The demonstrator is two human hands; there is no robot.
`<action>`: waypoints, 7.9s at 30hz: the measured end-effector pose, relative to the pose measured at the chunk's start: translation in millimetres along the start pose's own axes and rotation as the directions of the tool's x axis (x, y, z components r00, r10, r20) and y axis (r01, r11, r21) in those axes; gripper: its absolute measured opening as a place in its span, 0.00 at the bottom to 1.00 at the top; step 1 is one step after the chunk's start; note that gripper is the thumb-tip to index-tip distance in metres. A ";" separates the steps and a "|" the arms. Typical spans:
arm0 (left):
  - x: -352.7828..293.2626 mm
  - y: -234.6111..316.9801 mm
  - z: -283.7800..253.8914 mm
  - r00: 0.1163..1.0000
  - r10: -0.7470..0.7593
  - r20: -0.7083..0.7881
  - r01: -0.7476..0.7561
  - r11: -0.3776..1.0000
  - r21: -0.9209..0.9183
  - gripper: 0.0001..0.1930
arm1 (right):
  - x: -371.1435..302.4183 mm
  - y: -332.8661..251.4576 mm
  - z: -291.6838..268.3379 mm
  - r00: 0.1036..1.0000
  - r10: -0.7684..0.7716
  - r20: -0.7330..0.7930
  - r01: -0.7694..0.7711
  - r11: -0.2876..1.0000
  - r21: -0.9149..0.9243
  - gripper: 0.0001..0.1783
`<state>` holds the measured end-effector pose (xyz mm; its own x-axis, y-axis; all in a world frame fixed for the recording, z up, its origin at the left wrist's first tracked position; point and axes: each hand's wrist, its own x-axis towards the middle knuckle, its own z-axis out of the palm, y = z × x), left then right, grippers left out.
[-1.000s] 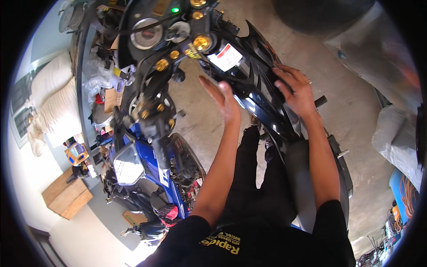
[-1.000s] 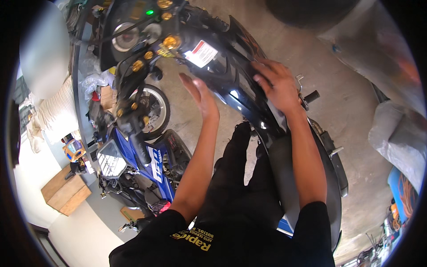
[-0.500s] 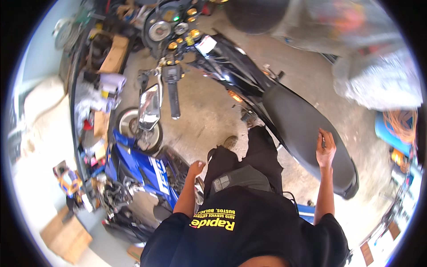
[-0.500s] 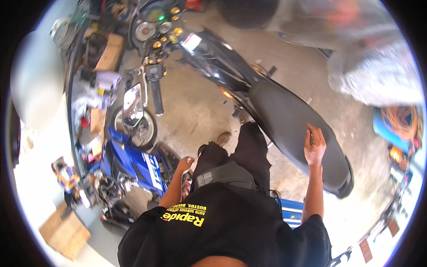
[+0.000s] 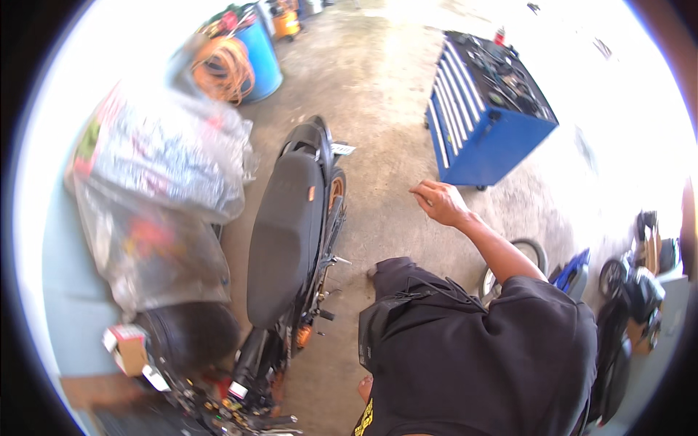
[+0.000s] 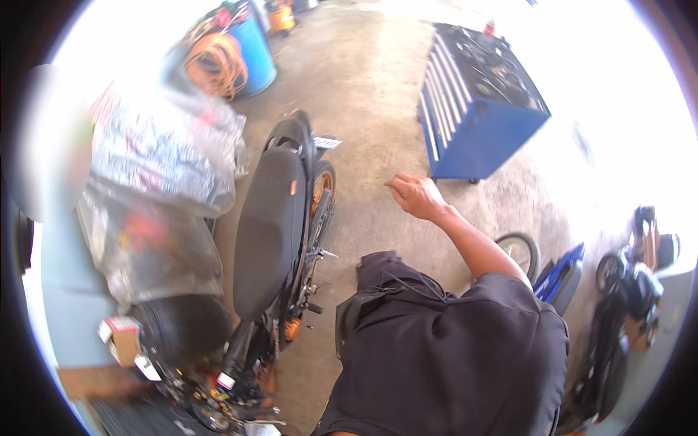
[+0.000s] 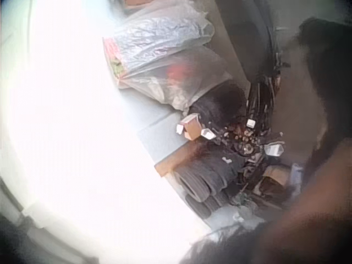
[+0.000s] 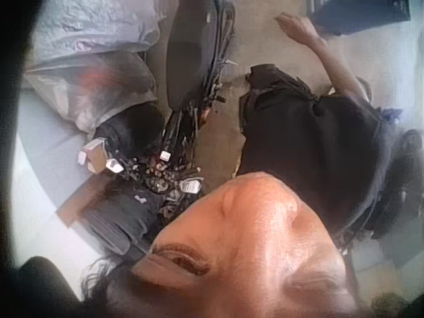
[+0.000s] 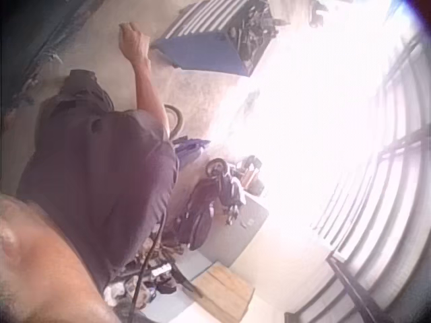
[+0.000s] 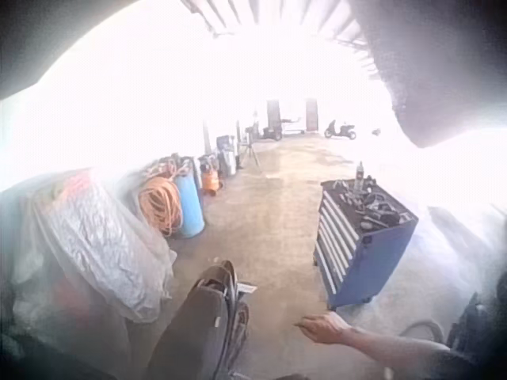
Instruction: The person works on a motorcycle's handlebar area, using a wrench to tighten bolts and a screwdriver to adjust components. They retrieve tools from a toolbox and return them after use.
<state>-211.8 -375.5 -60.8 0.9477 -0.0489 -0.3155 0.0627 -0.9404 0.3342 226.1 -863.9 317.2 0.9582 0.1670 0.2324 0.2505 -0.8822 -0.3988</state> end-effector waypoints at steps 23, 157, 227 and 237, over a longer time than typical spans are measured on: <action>366.0 255.0 -144.5 0.950 -0.170 0.260 0.309 0.622 -0.720 0.16 | -25.1 371.4 -136.9 0.587 0.559 -0.586 -0.665 0.746 0.044 0.10; 1140.3 1643.3 -113.0 -0.732 0.680 0.039 -0.650 -0.680 -0.338 0.09 | 658.9 531.5 -102.5 -0.890 -0.373 0.264 -0.030 0.625 0.780 0.08; 571.0 847.6 -360.8 -0.432 -0.902 -0.023 -0.879 0.426 -0.214 0.16 | 375.8 101.1 -92.2 -0.923 -0.375 0.088 -0.189 0.641 0.744 0.17; 393.1 741.0 -364.0 -0.490 -0.863 -0.122 -0.812 0.502 -0.298 0.12 | 233.1 -15.7 -88.9 -0.791 -0.569 0.226 -0.386 0.750 0.538 0.15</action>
<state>321.2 -969.1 386.1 -0.4799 0.8769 -0.0258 -0.6442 -0.3323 0.6889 433.2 -850.2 456.5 -0.8687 0.4696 -0.1577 -0.1072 -0.4891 -0.8656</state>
